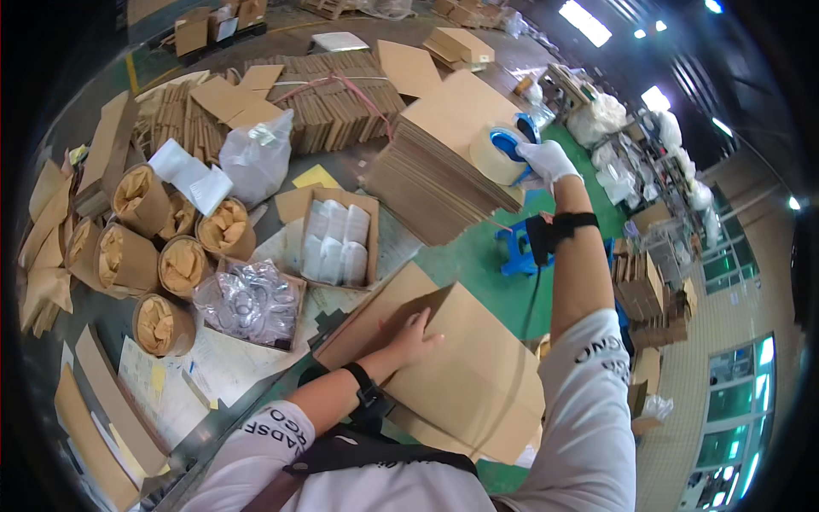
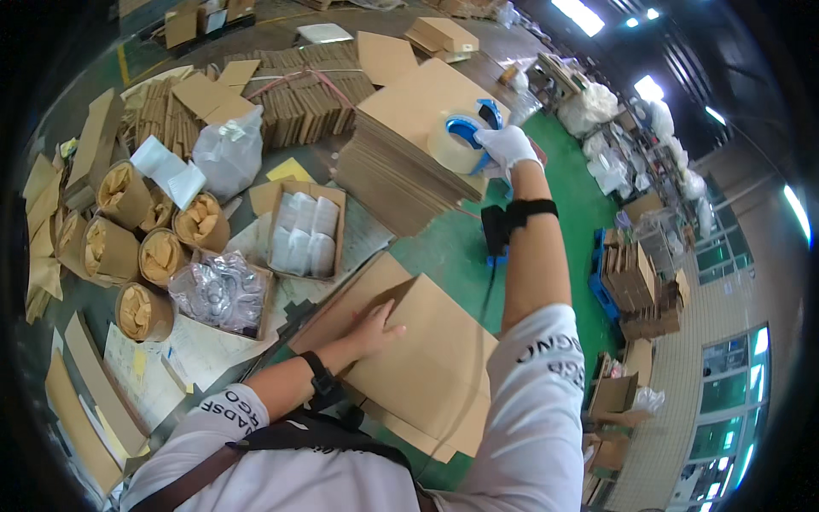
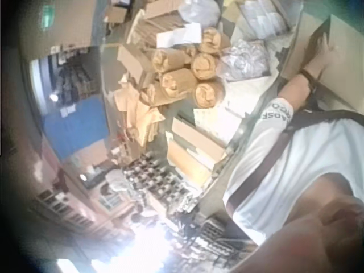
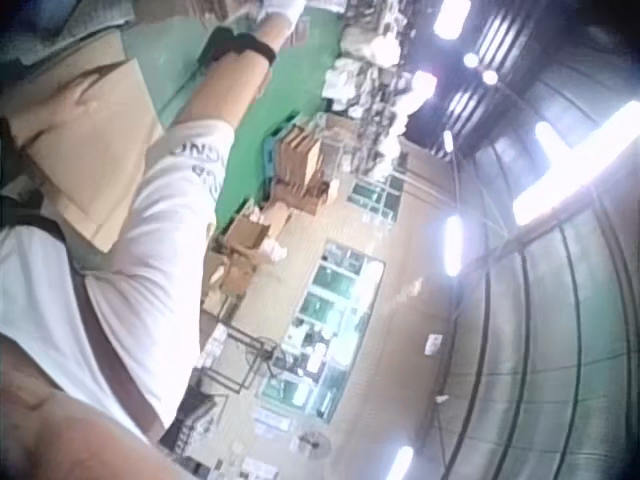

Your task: Packing various components into a cardboard box, including cylindrical wrapped items, small packets, and a checklist, then taping the box and placing it on a pallet.

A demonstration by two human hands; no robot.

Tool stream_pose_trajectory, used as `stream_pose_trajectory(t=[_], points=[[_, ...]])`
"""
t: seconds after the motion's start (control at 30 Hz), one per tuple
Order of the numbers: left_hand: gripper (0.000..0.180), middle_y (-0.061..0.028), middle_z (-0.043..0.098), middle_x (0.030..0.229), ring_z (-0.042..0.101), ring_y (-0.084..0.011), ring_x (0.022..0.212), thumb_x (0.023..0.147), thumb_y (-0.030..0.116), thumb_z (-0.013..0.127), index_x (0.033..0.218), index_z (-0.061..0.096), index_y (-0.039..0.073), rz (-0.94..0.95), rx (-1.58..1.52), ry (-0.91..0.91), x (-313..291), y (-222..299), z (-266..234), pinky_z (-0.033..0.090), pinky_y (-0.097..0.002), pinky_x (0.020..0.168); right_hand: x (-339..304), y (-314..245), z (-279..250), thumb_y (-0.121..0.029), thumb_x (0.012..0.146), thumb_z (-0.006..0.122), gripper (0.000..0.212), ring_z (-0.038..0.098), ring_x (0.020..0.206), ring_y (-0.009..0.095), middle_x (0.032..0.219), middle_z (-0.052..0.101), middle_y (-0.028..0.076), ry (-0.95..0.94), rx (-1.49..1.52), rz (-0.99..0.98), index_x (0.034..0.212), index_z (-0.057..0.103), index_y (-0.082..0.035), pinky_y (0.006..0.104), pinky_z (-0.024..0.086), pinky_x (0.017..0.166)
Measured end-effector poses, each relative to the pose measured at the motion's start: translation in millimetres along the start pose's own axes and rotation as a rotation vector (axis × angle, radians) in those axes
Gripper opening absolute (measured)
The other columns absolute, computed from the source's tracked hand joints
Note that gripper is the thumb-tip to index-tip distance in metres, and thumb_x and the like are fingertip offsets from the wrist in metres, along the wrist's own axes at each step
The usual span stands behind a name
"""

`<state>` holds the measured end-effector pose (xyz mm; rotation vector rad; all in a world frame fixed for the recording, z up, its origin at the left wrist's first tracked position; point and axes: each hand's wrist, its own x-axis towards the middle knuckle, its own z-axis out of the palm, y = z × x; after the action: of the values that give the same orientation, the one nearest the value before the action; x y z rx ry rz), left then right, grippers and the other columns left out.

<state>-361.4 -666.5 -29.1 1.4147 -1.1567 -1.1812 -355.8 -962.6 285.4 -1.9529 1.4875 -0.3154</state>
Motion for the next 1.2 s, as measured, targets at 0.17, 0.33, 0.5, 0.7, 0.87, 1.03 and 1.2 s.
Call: stream_pose_trajectory(t=[0.17, 0.33, 0.5, 0.7, 0.87, 1.03, 1.2], points=[[0.088, -0.0287, 0.036, 0.144, 0.034, -0.0378, 0.136, 0.084, 0.044, 0.065, 0.146, 0.025, -0.002, -0.051, 0.243, 0.031, 11, -17, -5, 0.030, -0.0422, 0.111, -82, 66, -36, -0.009, 0.078, 0.069, 0.045, 0.064, 0.083, 0.017, 0.100, 0.064, 0.011, 0.190, 0.502, -0.319, 0.117, 0.054, 0.008, 0.0309, 0.054, 0.064], [0.073, -0.0208, 0.049, 0.137, 0.047, -0.0263, 0.126, 0.090, 0.028, 0.065, 0.145, 0.029, -0.004, -0.019, -0.213, -0.055, -4, 38, -15, 0.037, -0.0356, 0.106, -262, 173, -45, 0.000, 0.075, 0.068, 0.054, 0.062, 0.093, 0.016, 0.106, 0.063, 0.007, -0.229, 0.350, -0.306, 0.126, 0.050, 0.002, 0.0282, 0.051, 0.081], [0.077, -0.0223, 0.047, 0.138, 0.047, -0.0261, 0.127, 0.090, 0.033, 0.065, 0.144, 0.027, -0.007, -0.106, -0.188, -0.033, 3, 1, -18, 0.038, -0.0348, 0.105, -326, 276, 4, -0.007, 0.070, 0.076, 0.058, 0.066, 0.095, 0.027, 0.103, 0.065, 0.016, -0.065, -0.082, -0.353, 0.122, 0.051, -0.001, 0.0344, 0.053, 0.082], [0.053, -0.0179, 0.054, 0.126, 0.052, -0.0318, 0.115, 0.091, 0.029, 0.062, 0.133, 0.045, 0.001, 0.045, 0.537, 0.179, -25, 71, 28, 0.043, -0.0393, 0.095, -344, 331, 23, -0.003, 0.064, 0.072, 0.064, 0.060, 0.092, 0.039, 0.101, 0.059, 0.017, 0.037, -0.257, -0.480, 0.123, 0.046, -0.005, 0.0477, 0.049, 0.079], [0.038, -0.0089, 0.062, 0.112, 0.059, -0.0188, 0.100, 0.096, 0.032, 0.054, 0.119, 0.058, 0.002, -0.536, -0.276, -0.146, -36, 124, 92, 0.048, -0.0332, 0.085, -342, 336, 19, -0.002, 0.063, 0.072, 0.065, 0.060, 0.090, 0.039, 0.099, 0.059, 0.017, 0.055, -0.244, -0.542, 0.123, 0.045, -0.004, 0.0470, 0.049, 0.077], [0.039, -0.0109, 0.065, 0.110, 0.061, -0.0208, 0.099, 0.097, 0.039, 0.052, 0.113, 0.062, 0.005, -0.507, -0.487, -0.356, -38, 134, 82, 0.050, -0.0367, 0.082, -346, 323, 16, -0.001, 0.061, 0.073, 0.066, 0.059, 0.088, 0.039, 0.096, 0.057, 0.016, 0.029, -0.255, -0.502, 0.121, 0.046, -0.007, 0.0463, 0.049, 0.074], [0.037, -0.0090, 0.066, 0.106, 0.062, -0.0184, 0.095, 0.094, 0.039, 0.056, 0.110, 0.064, 0.007, -0.627, -0.516, -0.373, -26, 142, 77, 0.049, -0.0330, 0.079, -343, 313, 18, -0.001, 0.060, 0.073, 0.065, 0.059, 0.085, 0.039, 0.094, 0.057, 0.016, -0.006, -0.289, -0.454, 0.119, 0.047, -0.008, 0.0465, 0.049, 0.072]])
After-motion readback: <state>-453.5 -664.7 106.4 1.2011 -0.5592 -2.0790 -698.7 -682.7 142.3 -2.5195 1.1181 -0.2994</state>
